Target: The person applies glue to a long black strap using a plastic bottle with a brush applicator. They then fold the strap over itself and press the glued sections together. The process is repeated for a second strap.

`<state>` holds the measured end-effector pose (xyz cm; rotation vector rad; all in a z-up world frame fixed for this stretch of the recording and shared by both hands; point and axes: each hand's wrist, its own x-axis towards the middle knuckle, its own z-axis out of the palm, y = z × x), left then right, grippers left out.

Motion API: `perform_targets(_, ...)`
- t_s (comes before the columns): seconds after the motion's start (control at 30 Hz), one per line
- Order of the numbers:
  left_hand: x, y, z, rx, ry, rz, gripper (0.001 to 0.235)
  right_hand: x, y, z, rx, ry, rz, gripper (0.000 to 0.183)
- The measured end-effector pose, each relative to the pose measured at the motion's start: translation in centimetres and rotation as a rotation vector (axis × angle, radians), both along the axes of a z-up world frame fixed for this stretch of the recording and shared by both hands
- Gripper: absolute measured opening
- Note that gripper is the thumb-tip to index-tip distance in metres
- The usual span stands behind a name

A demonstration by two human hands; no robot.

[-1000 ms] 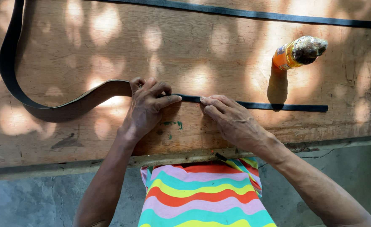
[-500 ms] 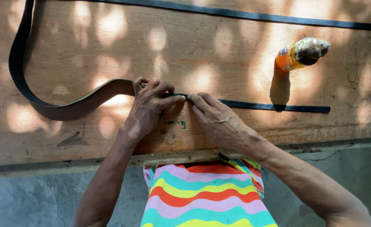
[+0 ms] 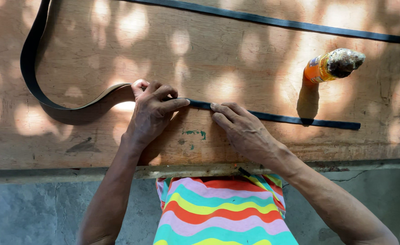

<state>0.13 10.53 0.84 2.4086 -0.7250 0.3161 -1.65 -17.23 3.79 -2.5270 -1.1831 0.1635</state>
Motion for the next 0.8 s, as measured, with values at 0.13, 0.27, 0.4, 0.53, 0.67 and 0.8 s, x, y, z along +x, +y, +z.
perform_targets(0.13, 0.1, 0.1, 0.0, 0.001, 0.005, -0.004, 0.025, 0.2, 0.1, 0.0, -0.005, 0.002, -0.004, 0.058)
perform_targets(0.27, 0.1, 0.2, -0.1, 0.013, 0.018, -0.006, 0.026, 0.3, 0.2, 0.1, -0.020, 0.011, -0.011, 0.061)
perform_targets(0.4, 0.1, 0.1, -0.1, 0.026, 0.038, -0.017, 0.026, 0.6, 0.9, 0.2, -0.027, 0.004, -0.017, 0.068)
perform_targets(0.53, 0.3, 0.4, -0.2, 0.056, 0.049, -0.026, 0.027, 1.1, 2.0, -0.5, -0.108, -0.030, -0.028, 0.073)
perform_targets(0.67, 0.2, 0.6, -0.1, 0.068, 0.071, -0.033, 0.029, 1.4, 2.4, -1.2, -0.059, -0.048, -0.042, 0.072)
perform_targets(0.8, 0.4, 0.5, 0.7, 0.041, 0.060, -0.017, 0.026, 1.4, 2.7, -1.5, 0.097, -0.072, -0.081, 0.064)
